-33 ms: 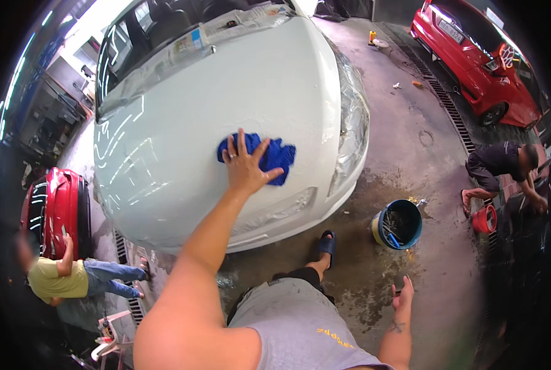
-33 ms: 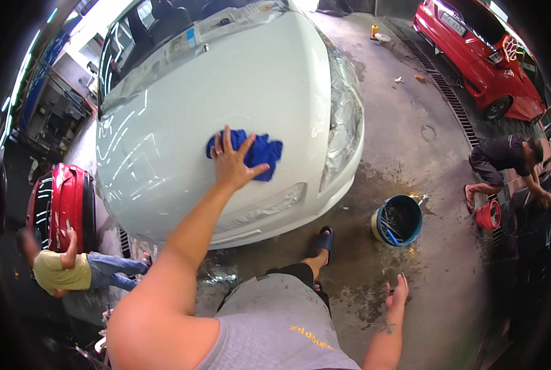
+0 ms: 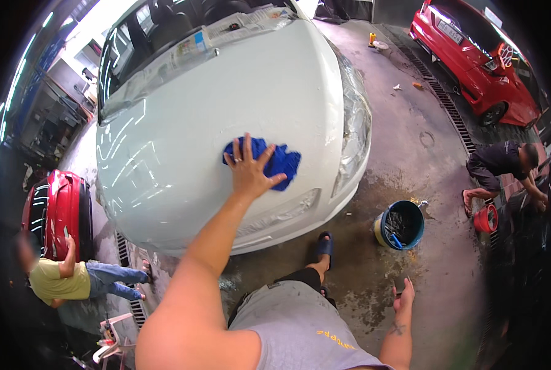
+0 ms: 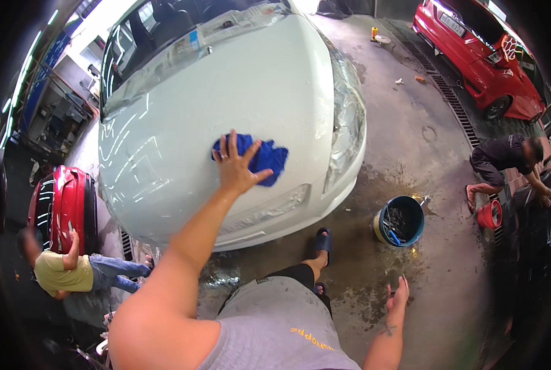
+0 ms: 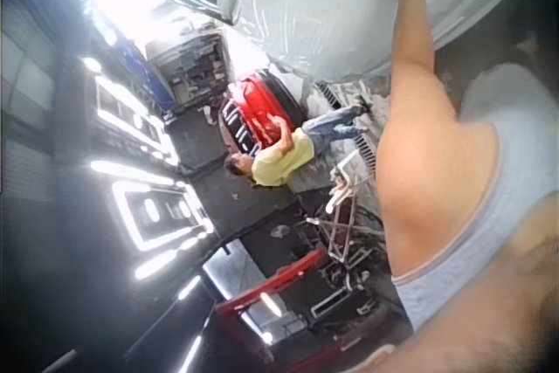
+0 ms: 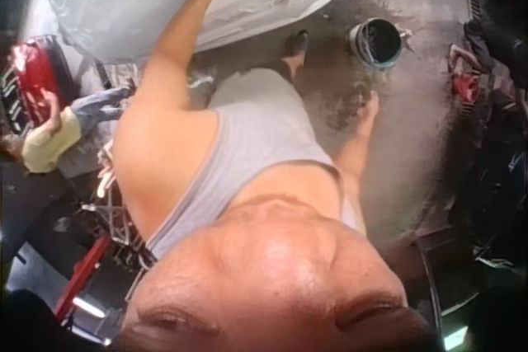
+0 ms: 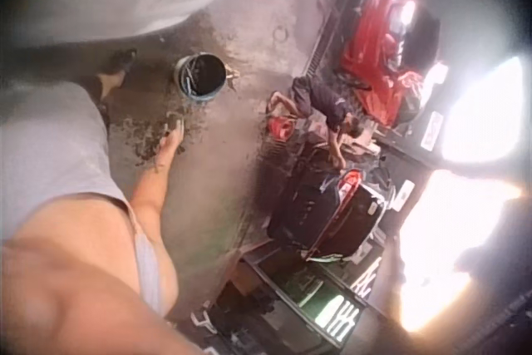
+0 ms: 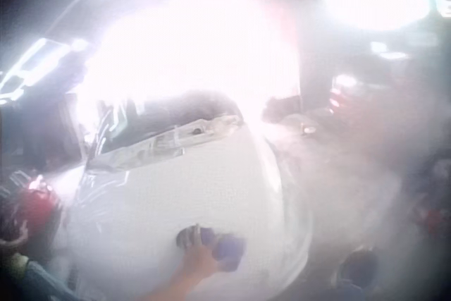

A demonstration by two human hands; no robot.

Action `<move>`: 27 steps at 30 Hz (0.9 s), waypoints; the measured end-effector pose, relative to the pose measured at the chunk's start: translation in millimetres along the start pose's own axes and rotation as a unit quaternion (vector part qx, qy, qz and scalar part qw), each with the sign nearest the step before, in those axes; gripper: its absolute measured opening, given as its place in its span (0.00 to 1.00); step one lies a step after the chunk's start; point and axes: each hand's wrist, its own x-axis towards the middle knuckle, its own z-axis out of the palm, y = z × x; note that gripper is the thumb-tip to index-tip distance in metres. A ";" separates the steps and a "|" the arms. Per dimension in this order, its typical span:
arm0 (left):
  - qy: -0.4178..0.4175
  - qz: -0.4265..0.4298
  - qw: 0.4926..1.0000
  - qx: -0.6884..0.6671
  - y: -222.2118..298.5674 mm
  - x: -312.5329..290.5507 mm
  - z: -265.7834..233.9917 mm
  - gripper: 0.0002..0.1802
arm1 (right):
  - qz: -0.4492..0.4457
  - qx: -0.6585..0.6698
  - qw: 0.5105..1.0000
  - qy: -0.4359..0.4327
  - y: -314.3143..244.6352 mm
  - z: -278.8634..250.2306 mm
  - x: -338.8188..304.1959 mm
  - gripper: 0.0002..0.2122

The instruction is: The person wipes the hood of a white car using a blue microfiber cloth and a small abrasive pad. They repeatedly dip the cloth into a bucket of water, wring it, and continue wiping the hood surface in a garage setting.

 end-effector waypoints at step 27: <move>-0.021 0.154 0.986 -0.058 -79.5 288.8 16.5 0.36 | -0.018 -0.264 0.963 0.052 186.4 151.1 -307.1 0.31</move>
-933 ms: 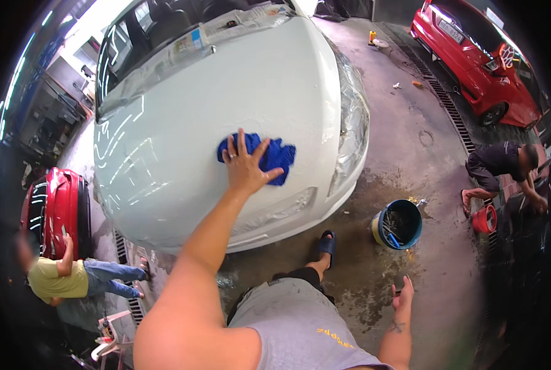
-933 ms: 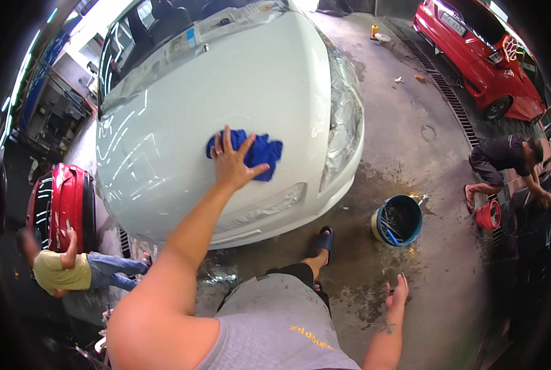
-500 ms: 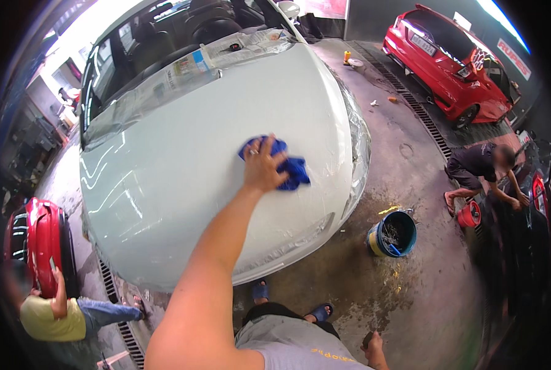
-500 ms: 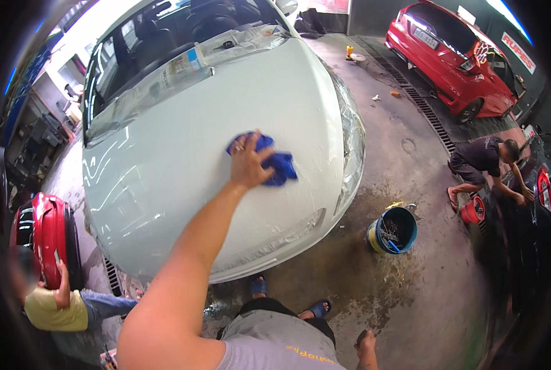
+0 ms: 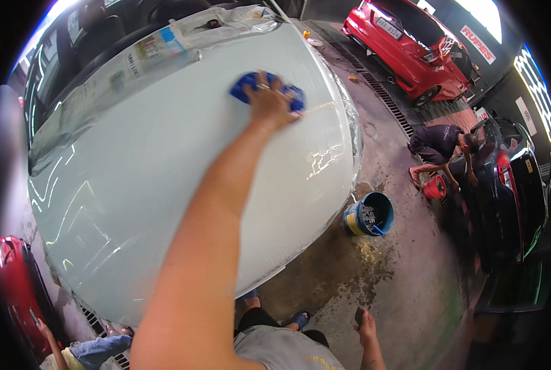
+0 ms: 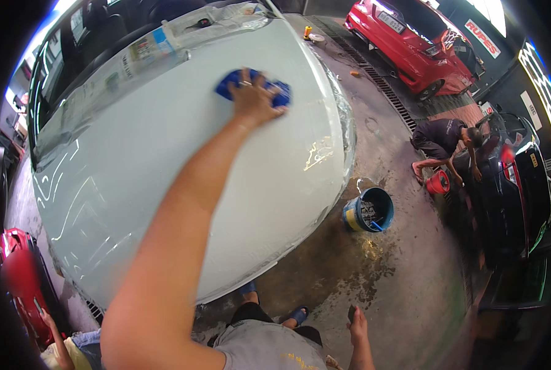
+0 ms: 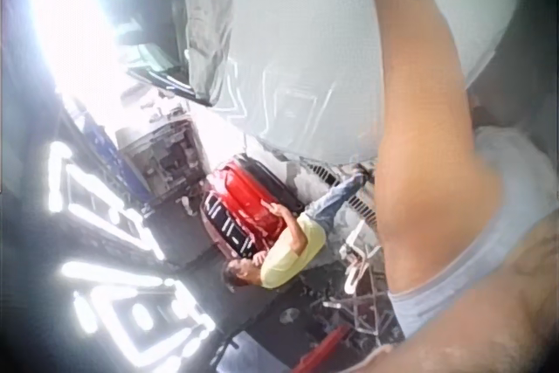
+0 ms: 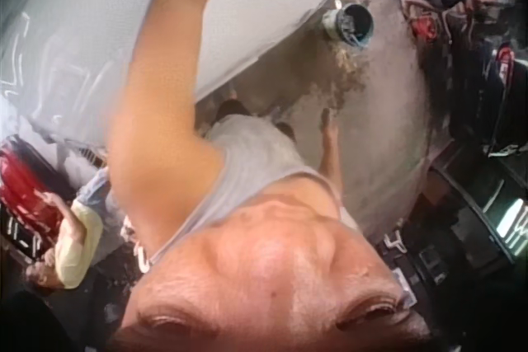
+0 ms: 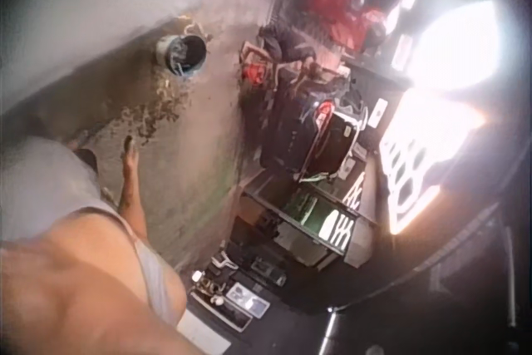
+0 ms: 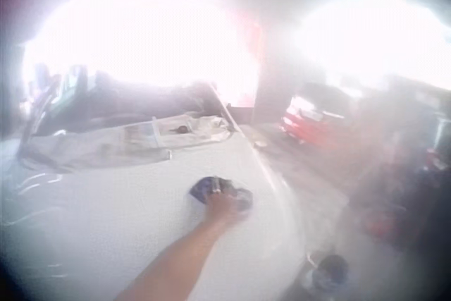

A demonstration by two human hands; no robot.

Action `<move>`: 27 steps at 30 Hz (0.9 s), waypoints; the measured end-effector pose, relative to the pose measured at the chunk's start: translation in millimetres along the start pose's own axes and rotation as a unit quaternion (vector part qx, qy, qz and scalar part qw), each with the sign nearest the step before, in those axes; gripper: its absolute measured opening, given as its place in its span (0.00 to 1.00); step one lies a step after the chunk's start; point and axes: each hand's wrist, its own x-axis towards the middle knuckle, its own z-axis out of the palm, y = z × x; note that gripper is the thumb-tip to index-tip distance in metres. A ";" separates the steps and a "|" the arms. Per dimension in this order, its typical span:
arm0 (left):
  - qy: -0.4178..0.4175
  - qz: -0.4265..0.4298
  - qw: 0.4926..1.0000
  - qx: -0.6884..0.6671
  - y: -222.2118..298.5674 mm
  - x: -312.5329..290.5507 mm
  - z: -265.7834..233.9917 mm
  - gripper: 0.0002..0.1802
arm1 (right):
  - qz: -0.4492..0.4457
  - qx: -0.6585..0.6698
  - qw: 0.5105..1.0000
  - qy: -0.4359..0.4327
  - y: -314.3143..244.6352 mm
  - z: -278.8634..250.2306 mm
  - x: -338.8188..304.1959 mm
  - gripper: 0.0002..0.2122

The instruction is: The person wipes the hood of a white car using a blue microfiber cloth and a small abrasive pad. They repeatedly dip the cloth into a bucket of water, wring it, and continue wiping the hood surface in a garage setting.

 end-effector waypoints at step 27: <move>0.202 -0.108 0.970 0.086 -134.3 -439.0 -61.1 0.23 | -0.539 -0.070 0.839 0.026 -296.0 289.8 29.3 0.25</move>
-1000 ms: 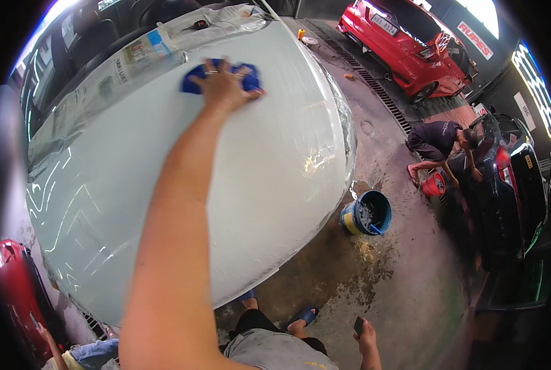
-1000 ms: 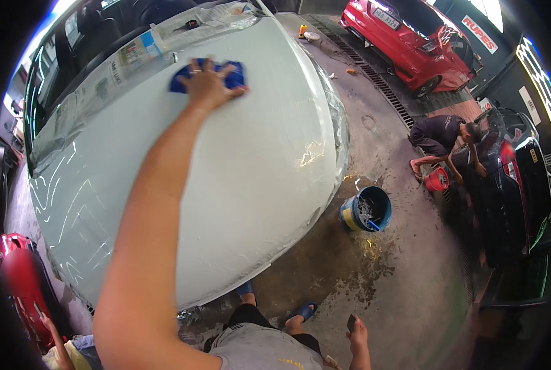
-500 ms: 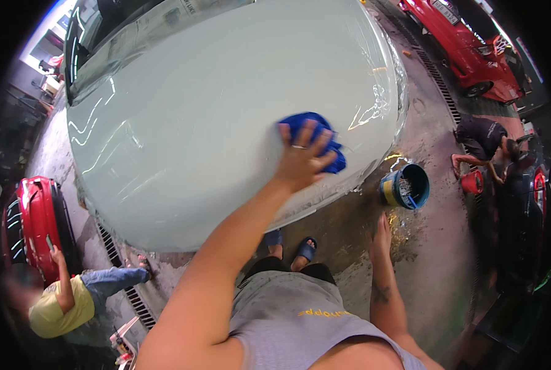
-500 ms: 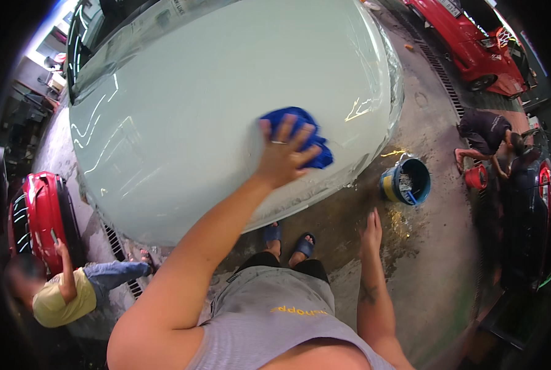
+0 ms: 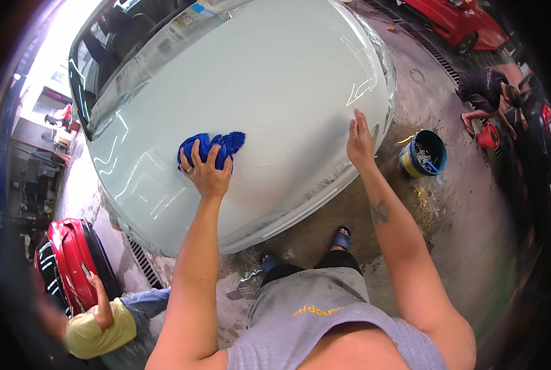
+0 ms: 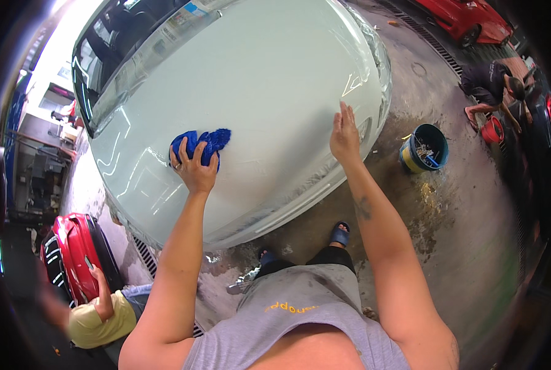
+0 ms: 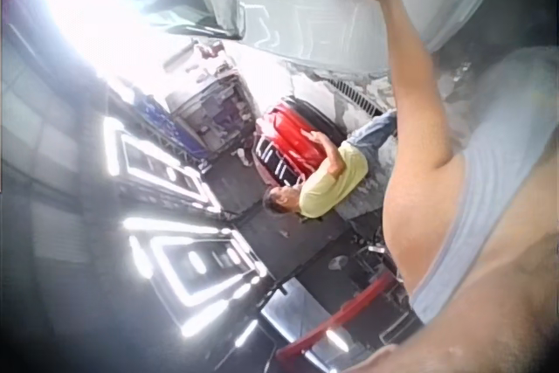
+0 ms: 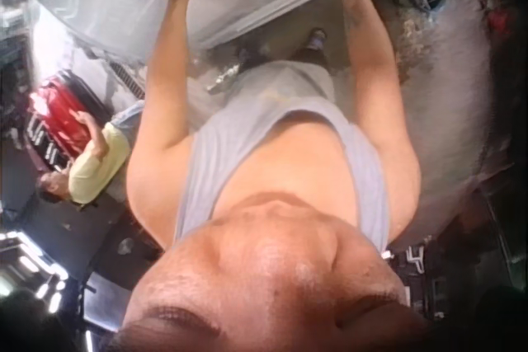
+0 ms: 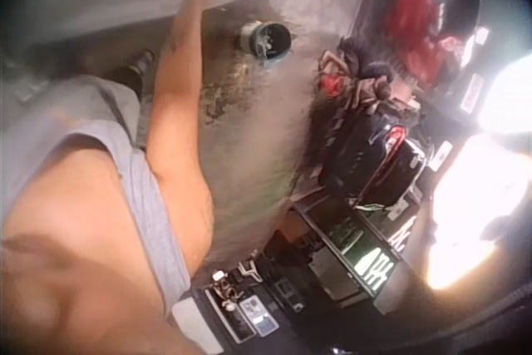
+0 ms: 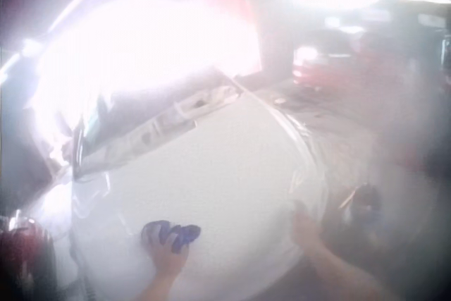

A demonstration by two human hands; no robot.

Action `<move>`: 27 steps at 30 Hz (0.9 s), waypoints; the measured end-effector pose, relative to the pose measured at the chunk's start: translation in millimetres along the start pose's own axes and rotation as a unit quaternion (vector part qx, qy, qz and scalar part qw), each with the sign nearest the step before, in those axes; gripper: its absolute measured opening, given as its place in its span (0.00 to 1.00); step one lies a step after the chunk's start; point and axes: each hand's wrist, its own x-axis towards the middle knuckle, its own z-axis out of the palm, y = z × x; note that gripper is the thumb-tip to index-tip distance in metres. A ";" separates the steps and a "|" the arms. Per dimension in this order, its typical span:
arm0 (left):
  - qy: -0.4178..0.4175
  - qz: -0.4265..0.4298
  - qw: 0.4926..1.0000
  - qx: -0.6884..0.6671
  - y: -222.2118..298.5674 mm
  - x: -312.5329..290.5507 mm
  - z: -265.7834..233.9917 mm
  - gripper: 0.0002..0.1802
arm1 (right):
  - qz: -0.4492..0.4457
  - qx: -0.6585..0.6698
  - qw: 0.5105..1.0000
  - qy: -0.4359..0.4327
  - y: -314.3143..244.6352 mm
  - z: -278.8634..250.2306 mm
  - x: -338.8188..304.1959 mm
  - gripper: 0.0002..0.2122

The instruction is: The person wipes the hood of a white car using a blue microfiber cloth and a small abrasive pad. They repeatedly dip the cloth into a bucket of water, wring it, and continue wiping the hood surface in a garage setting.

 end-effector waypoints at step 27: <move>0.040 -0.079 0.996 -0.003 -275.9 12.3 -24.9 0.30 | -0.263 -0.287 0.896 -0.214 -198.6 176.1 -64.1 0.32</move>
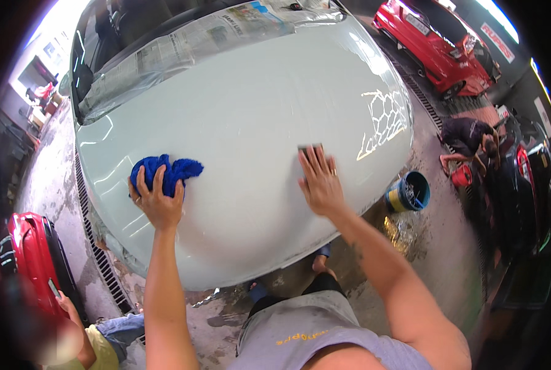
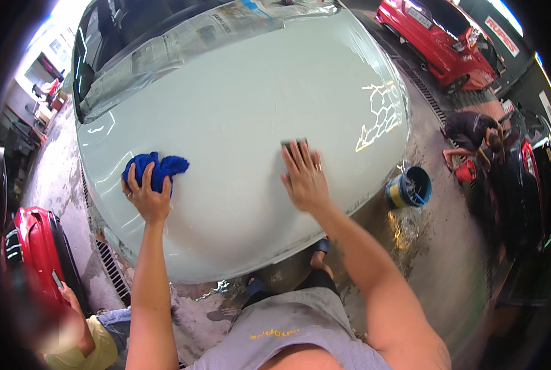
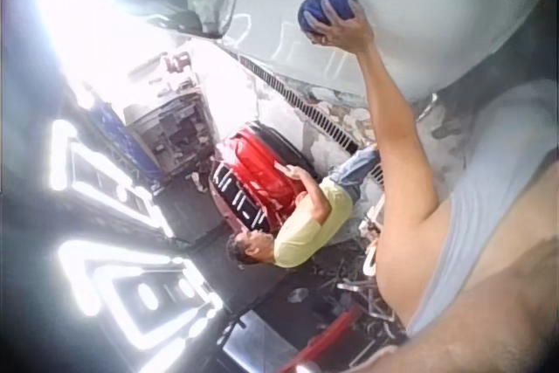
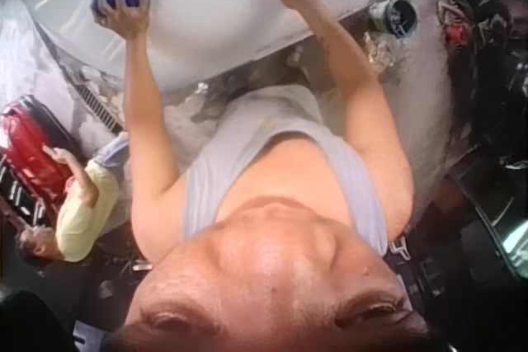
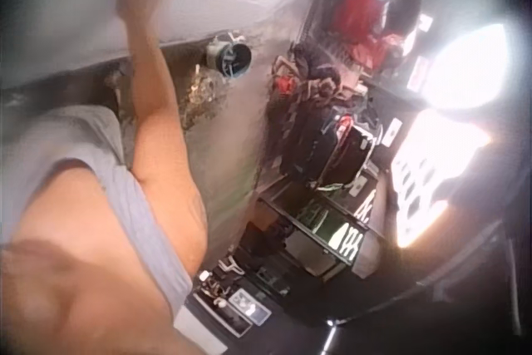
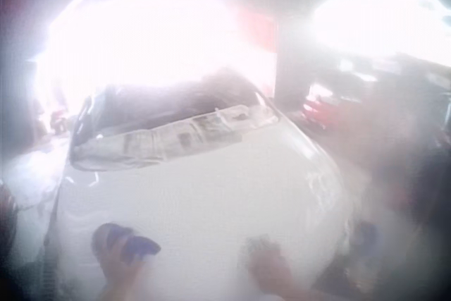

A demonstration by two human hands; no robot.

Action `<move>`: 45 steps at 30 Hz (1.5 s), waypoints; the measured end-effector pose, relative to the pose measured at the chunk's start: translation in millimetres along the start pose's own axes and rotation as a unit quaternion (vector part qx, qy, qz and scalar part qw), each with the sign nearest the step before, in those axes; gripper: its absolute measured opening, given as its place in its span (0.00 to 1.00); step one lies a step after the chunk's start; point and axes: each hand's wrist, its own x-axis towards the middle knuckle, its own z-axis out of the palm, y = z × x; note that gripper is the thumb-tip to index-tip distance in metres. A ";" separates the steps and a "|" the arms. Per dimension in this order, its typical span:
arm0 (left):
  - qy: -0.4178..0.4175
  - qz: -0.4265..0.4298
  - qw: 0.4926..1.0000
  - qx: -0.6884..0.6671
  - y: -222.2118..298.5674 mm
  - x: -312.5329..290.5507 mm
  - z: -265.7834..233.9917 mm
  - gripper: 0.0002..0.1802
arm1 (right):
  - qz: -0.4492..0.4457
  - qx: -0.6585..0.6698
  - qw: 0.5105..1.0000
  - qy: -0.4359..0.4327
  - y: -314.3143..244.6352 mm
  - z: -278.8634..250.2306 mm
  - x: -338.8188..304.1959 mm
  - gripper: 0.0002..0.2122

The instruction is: The person wipes the hood of a white car using a blue microfiber cloth and a small abrasive pad. They repeatedly dip the cloth into a bucket of water, wring it, and continue wiping the hood surface in a garage setting.

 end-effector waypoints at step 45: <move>-0.114 -0.072 0.990 0.045 264.9 259.2 199.5 0.24 | 0.583 0.361 0.717 0.125 358.9 28.1 -476.5 0.28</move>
